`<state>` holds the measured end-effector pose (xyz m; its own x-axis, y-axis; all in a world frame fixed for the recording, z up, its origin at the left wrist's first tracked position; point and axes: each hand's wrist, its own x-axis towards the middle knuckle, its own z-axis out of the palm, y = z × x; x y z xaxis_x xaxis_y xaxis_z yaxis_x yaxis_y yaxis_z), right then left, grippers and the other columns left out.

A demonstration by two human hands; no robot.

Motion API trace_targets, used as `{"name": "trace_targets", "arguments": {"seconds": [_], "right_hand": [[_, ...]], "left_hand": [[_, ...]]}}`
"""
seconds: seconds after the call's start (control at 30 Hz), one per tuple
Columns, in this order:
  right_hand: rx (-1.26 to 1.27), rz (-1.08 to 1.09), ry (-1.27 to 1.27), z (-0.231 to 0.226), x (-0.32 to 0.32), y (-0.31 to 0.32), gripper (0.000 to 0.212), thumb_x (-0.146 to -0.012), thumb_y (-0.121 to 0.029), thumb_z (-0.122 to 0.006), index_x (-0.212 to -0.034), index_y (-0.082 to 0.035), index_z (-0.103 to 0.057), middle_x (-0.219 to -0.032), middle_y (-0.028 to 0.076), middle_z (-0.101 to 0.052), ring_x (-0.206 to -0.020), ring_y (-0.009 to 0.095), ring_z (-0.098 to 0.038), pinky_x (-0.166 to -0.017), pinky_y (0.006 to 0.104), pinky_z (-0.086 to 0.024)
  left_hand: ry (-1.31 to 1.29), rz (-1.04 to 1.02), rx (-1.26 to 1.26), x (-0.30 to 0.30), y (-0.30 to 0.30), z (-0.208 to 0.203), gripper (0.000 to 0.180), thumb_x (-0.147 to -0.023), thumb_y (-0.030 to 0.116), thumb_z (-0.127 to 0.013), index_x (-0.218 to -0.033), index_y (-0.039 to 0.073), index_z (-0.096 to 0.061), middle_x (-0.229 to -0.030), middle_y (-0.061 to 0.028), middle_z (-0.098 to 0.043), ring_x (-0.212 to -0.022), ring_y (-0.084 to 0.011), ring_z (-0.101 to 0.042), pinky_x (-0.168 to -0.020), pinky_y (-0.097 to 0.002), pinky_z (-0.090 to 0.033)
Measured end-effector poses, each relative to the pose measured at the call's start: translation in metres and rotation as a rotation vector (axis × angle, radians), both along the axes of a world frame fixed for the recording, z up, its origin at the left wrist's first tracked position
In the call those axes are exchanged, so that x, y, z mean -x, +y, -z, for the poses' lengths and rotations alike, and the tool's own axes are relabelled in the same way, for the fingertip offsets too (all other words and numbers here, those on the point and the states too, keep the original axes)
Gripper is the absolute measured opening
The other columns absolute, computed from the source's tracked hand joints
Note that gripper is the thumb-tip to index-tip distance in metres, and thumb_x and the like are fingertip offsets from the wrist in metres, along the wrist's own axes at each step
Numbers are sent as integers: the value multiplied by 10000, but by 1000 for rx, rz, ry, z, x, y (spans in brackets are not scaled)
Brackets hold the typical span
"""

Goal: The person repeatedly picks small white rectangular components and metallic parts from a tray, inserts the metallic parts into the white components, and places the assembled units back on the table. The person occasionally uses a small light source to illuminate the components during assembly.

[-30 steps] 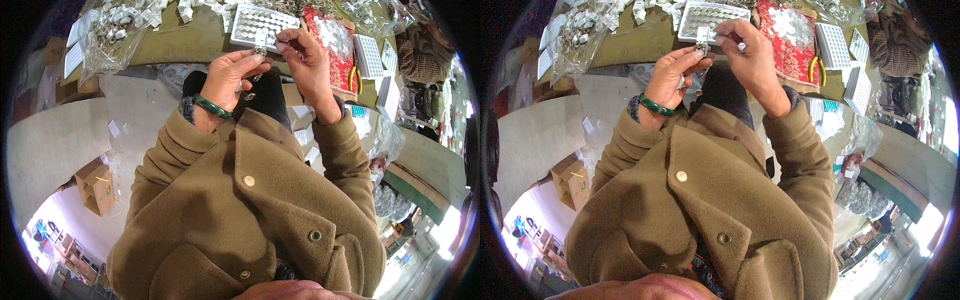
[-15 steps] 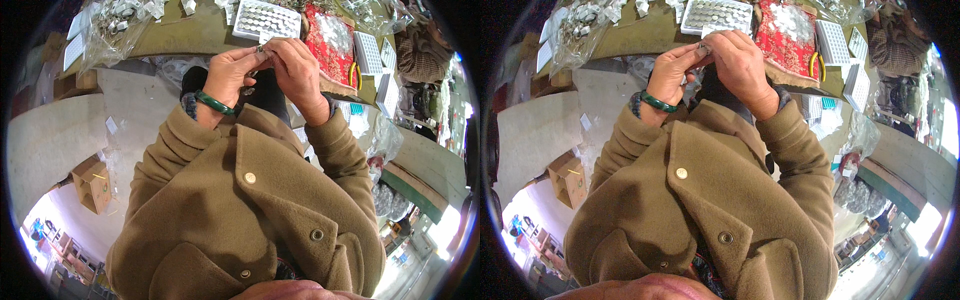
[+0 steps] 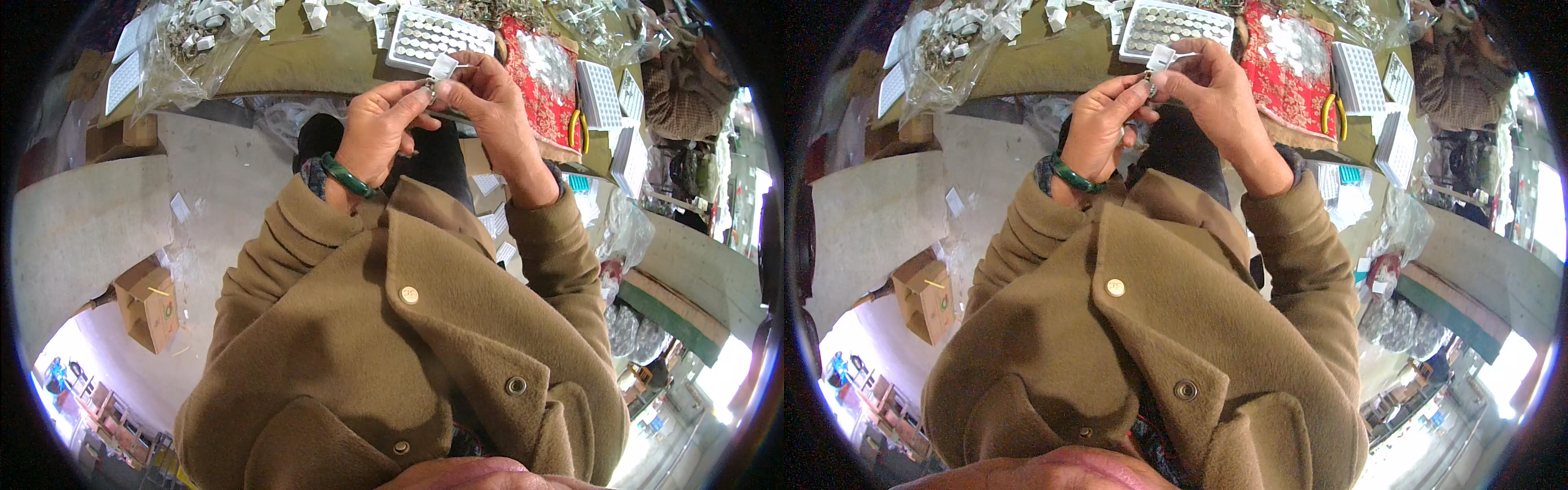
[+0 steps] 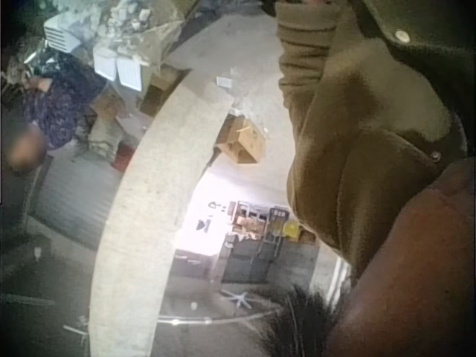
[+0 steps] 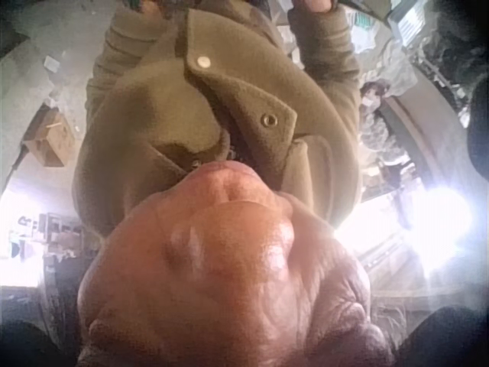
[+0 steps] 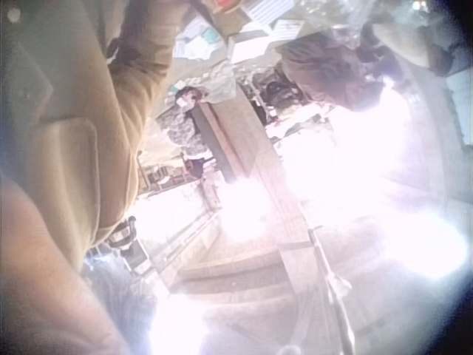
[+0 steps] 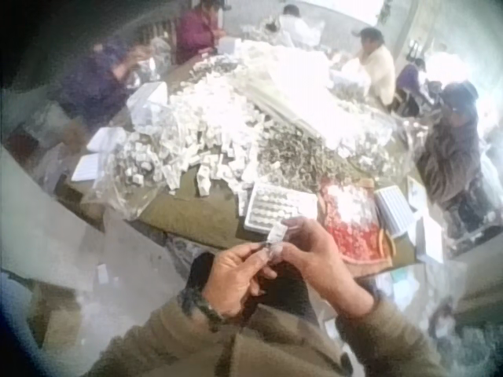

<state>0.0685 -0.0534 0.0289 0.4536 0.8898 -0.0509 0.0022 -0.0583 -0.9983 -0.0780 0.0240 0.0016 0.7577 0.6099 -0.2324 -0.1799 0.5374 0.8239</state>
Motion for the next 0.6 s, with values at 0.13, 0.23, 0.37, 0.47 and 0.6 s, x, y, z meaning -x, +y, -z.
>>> {"name": "trace_targets", "arguments": {"seconds": [0.13, 0.23, 0.37, 0.47, 0.6], "right_hand": [[9, 23, -137, 3, 7, 1, 236, -938, -236, -620, -955, -2, -655, -731, -17, -583, -689, 45, -493, -606, 226, -423], [38, 46, -191, 7, 13, 2, 267, -958, -236, -588, -922, 8, -690, -692, -16, -587, -658, 38, -474, -555, 225, -396], [30, -6, 73, 6, 11, 3, 258, -969, -218, -567, -968, 5, -698, -777, -2, -649, -692, 42, -540, -592, 209, -448], [39, -74, 222, 0, 7, 1, 252, -967, -206, -568, -1020, 6, -694, -838, 0, -671, -722, 61, -578, -662, 214, -489], [15, -32, 332, -1, 3, -9, 237, -951, -180, -586, -1050, 9, -691, -886, 35, -687, -757, 86, -618, -708, 237, -515]], "left_hand": [[-1, 16, 108, -1, -1, -4, 243, -935, 194, -615, -1093, 11, -644, -935, -41, -687, -695, -42, -599, -451, -141, -364], [-8, 60, 142, 0, -1, -5, 228, -937, 196, -610, -1074, 16, -645, -935, -42, -686, -699, -38, -586, -459, -138, -362], [-201, 222, 502, 3, 11, 2, 237, -952, 209, -595, -1133, 57, -611, -950, -51, -664, -671, -14, -529, -451, -114, -352], [-203, 252, 754, 2, 14, 11, 248, -955, 230, -596, -1170, 108, -580, -963, -69, -648, -651, 2, -491, -439, -92, -348], [-264, 395, 771, 0, 15, 20, 193, -957, 229, -594, -1135, 155, -582, -981, -85, -623, -649, 20, -484, -426, -90, -355]]}}
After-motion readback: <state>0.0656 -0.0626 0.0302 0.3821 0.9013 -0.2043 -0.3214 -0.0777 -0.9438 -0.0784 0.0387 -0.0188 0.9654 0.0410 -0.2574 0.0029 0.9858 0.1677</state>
